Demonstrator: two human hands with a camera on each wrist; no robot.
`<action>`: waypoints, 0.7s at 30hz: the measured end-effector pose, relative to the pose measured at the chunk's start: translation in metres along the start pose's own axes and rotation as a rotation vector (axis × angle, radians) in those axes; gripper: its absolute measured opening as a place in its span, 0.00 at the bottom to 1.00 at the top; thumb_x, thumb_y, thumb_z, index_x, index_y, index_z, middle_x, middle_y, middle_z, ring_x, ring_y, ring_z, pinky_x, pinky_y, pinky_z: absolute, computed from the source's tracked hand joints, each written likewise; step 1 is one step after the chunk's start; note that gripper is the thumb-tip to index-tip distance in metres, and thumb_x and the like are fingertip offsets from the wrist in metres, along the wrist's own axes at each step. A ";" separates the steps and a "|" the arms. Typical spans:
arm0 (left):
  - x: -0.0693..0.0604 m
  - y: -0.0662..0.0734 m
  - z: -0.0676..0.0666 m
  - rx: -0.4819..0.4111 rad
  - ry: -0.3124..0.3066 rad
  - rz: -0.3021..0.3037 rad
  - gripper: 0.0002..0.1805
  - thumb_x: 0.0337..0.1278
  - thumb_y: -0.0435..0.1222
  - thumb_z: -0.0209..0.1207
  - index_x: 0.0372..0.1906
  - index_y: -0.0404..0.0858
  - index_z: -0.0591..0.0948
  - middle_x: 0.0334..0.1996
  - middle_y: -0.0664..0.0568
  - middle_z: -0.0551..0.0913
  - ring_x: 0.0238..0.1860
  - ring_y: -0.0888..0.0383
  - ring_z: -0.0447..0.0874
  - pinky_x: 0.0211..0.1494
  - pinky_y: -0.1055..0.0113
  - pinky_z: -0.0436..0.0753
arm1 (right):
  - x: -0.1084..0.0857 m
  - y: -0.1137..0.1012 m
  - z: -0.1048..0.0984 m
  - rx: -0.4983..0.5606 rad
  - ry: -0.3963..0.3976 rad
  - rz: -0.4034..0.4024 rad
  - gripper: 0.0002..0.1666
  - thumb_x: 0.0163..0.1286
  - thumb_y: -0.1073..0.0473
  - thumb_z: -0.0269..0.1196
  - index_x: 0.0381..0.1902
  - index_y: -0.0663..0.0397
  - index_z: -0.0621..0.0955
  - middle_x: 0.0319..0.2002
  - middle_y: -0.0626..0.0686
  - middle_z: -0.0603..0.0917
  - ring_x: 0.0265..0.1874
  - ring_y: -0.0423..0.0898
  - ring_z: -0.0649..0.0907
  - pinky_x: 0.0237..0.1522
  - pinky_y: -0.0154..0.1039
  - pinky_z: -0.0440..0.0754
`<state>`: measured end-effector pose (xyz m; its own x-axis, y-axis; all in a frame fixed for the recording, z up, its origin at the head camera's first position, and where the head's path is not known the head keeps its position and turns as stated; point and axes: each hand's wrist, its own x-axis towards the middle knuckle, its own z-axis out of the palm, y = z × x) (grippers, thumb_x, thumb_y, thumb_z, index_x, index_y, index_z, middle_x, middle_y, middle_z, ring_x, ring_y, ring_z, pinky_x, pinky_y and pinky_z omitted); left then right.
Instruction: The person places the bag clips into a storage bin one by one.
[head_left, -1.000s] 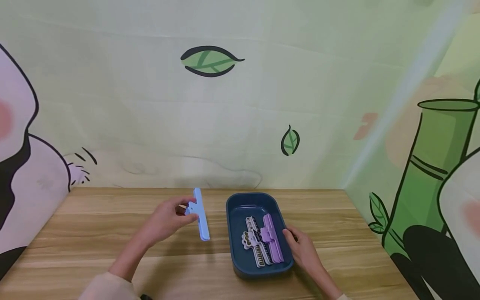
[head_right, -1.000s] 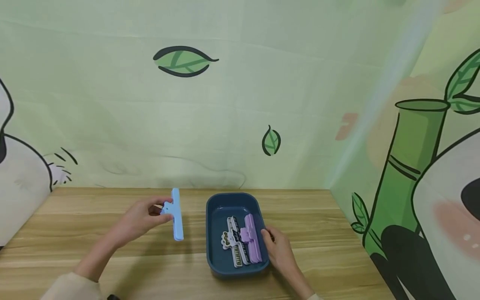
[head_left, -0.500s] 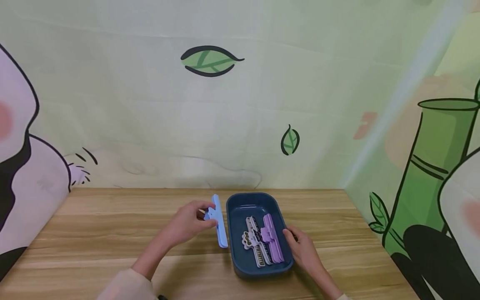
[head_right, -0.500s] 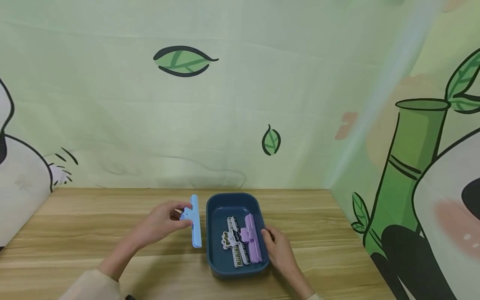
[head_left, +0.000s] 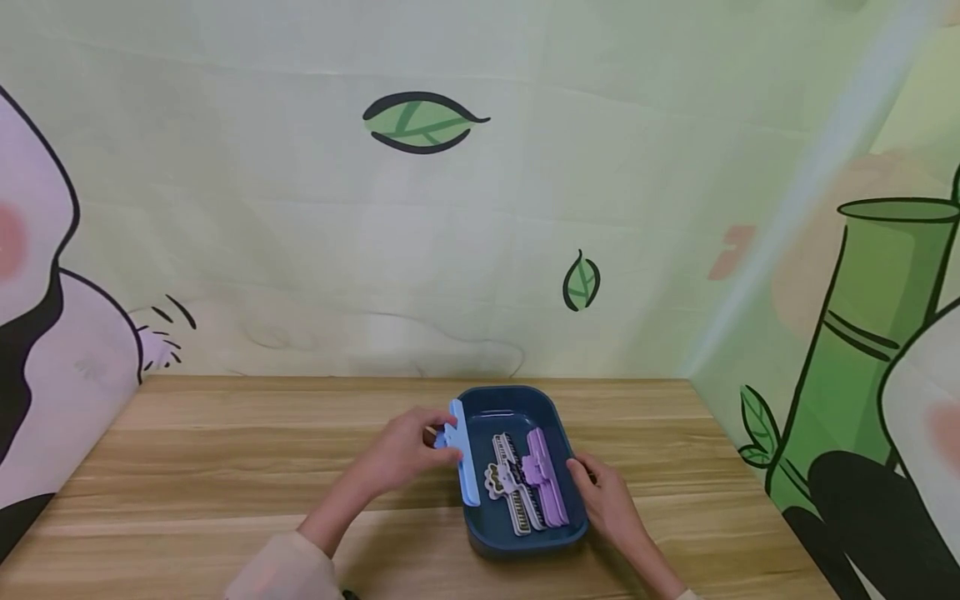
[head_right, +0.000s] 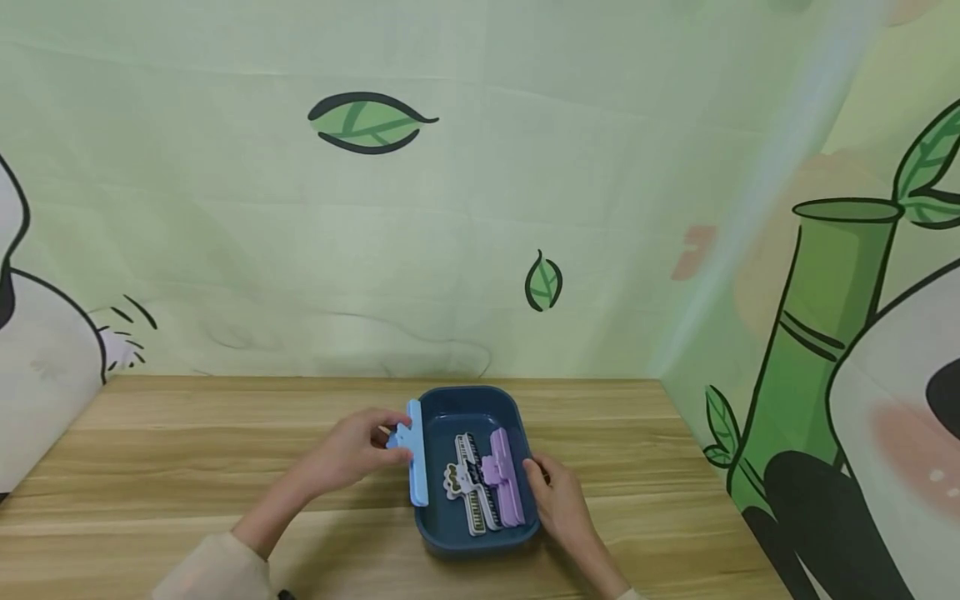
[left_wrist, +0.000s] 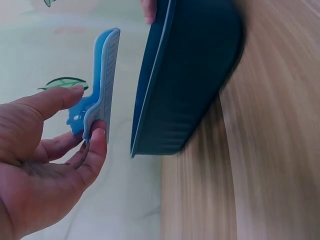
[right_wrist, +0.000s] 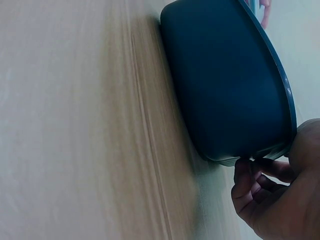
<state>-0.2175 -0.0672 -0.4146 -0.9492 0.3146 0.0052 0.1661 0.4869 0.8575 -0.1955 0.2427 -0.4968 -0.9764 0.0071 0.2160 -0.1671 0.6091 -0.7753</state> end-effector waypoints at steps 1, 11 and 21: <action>0.001 0.001 0.001 0.003 -0.004 -0.001 0.24 0.58 0.35 0.74 0.58 0.33 0.83 0.46 0.46 0.83 0.43 0.51 0.82 0.43 0.61 0.86 | 0.000 0.000 0.000 0.008 0.001 0.002 0.13 0.79 0.60 0.59 0.48 0.64 0.86 0.37 0.57 0.87 0.34 0.43 0.80 0.39 0.37 0.79; 0.007 0.001 0.014 0.063 -0.014 -0.002 0.25 0.56 0.38 0.75 0.58 0.34 0.85 0.48 0.45 0.84 0.44 0.52 0.81 0.45 0.60 0.86 | 0.000 0.002 0.001 0.027 0.006 -0.008 0.12 0.78 0.61 0.59 0.46 0.65 0.85 0.35 0.57 0.86 0.32 0.42 0.80 0.36 0.36 0.79; 0.013 -0.002 0.026 0.145 -0.030 0.067 0.25 0.55 0.38 0.76 0.55 0.29 0.85 0.45 0.43 0.84 0.42 0.51 0.80 0.46 0.57 0.85 | 0.000 -0.001 0.000 0.009 0.013 -0.010 0.13 0.78 0.61 0.59 0.47 0.66 0.85 0.37 0.58 0.87 0.34 0.43 0.81 0.38 0.37 0.80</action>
<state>-0.2233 -0.0422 -0.4296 -0.9267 0.3735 0.0424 0.2673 0.5756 0.7728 -0.1950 0.2419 -0.4956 -0.9728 0.0117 0.2312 -0.1777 0.6020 -0.7785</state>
